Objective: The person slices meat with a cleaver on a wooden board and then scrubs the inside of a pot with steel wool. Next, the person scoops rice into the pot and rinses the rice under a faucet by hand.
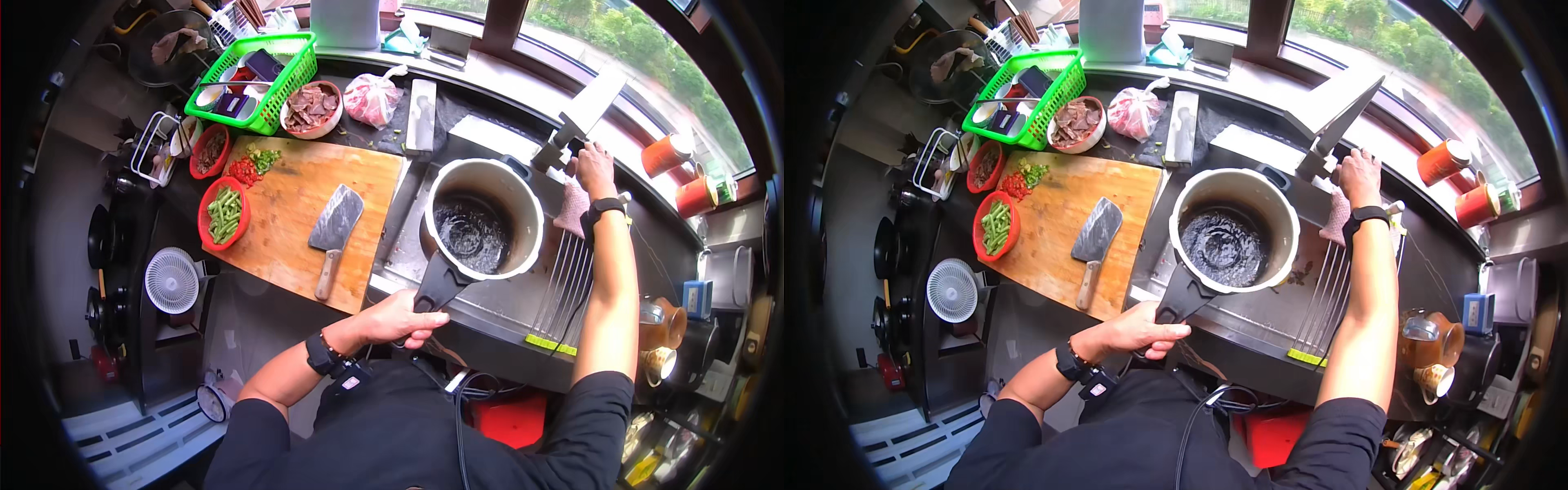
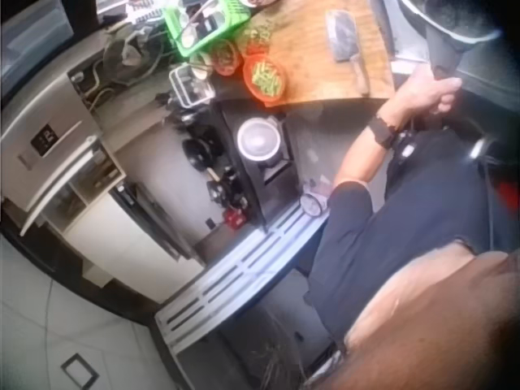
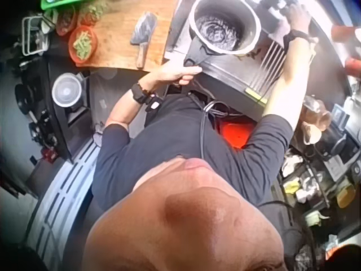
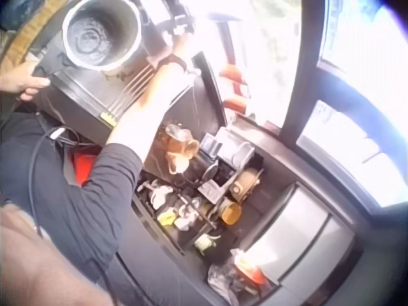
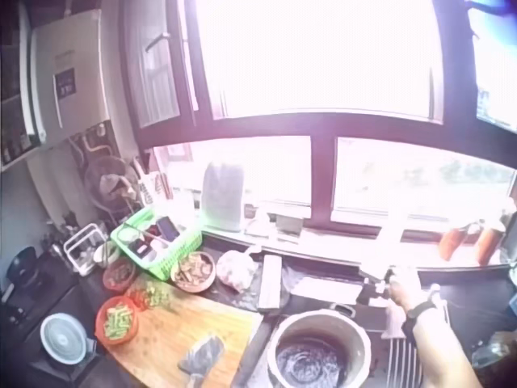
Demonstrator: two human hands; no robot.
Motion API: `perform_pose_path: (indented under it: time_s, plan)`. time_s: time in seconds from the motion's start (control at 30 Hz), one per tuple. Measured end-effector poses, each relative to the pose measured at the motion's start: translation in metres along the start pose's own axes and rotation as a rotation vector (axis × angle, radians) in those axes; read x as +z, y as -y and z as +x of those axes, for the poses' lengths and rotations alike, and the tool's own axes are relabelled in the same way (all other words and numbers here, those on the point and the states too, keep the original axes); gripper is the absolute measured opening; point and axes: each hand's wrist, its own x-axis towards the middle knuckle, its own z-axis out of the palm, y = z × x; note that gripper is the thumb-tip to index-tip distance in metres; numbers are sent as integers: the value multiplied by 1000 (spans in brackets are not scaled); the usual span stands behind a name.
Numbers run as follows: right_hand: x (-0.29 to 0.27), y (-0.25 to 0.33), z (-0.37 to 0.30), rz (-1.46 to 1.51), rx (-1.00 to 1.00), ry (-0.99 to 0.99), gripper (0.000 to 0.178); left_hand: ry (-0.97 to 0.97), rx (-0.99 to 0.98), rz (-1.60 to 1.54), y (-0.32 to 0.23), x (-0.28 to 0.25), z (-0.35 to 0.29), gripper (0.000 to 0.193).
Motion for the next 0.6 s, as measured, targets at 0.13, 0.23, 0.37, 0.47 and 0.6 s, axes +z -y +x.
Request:
perform_pose_path:
  time_s: [0.13,0.23,0.37,0.47,0.6]
  plan:
    - [8,-1,-8,-1,24,38,31,-1,-19,33,-6,10,24,18]
    - [24,-6,-18,168,6,-29,27,1,-13,-11,-6,12,39,18]
    - [29,-10,-23,229,-17,-38,26,14,9,-101,-7,16,54,18]
    - [31,-13,-20,416,-28,-81,20,37,0,-178,-5,18,58,19]
    - [40,-23,-22,511,-13,-63,20,96,-22,-226,0,22,66,19]
